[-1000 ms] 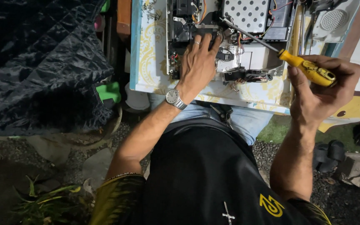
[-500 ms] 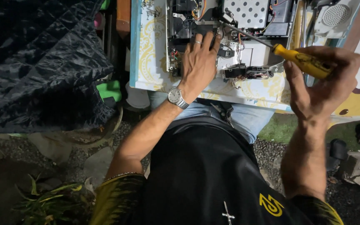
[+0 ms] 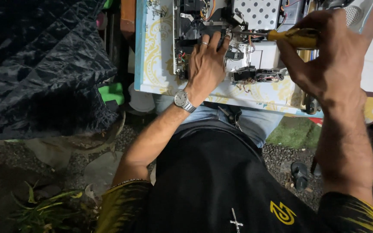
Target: Reassembling an electronic device by installing the motherboard, connecting wires, and securing components with screws.
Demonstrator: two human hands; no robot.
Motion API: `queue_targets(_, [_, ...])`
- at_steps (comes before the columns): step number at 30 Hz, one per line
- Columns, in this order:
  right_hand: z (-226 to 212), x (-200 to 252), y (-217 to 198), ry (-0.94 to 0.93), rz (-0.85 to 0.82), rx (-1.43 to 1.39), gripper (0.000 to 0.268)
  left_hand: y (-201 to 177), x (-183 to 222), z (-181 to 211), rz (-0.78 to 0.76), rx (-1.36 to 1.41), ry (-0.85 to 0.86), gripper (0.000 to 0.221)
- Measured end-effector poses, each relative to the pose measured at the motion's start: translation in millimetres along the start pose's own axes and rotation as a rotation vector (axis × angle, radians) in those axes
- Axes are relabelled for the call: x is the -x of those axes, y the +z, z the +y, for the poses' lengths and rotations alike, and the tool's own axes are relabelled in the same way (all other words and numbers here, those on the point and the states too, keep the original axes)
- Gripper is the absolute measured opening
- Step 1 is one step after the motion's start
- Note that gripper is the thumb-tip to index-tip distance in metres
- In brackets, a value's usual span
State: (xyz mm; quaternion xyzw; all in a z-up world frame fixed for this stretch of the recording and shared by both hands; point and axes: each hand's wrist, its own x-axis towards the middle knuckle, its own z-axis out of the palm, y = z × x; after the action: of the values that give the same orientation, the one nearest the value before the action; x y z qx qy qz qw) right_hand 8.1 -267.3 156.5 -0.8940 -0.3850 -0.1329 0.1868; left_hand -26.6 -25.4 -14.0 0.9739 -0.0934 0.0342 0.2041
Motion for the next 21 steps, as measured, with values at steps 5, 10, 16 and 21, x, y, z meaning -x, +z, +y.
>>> queue_targets(5, [-10,-17,-5,0.056,-0.070,-0.032,0.046,0,0,-3,0.031,-0.037,0.026,0.070])
queue_targets(10, [-6,-22,1,0.058,-0.095,-0.030,0.045,2,-1,-7,0.032,-0.042,0.036,0.067])
queue_targets(16, [-13,-29,-7,0.051,-0.108,-0.104,0.046,2,0,-7,-0.027,-0.083,0.025,0.071])
queue_targets(21, [-1,-27,-1,-0.024,-0.119,-0.034,0.041,-1,-1,-7,-0.036,-0.092,0.024,0.067])
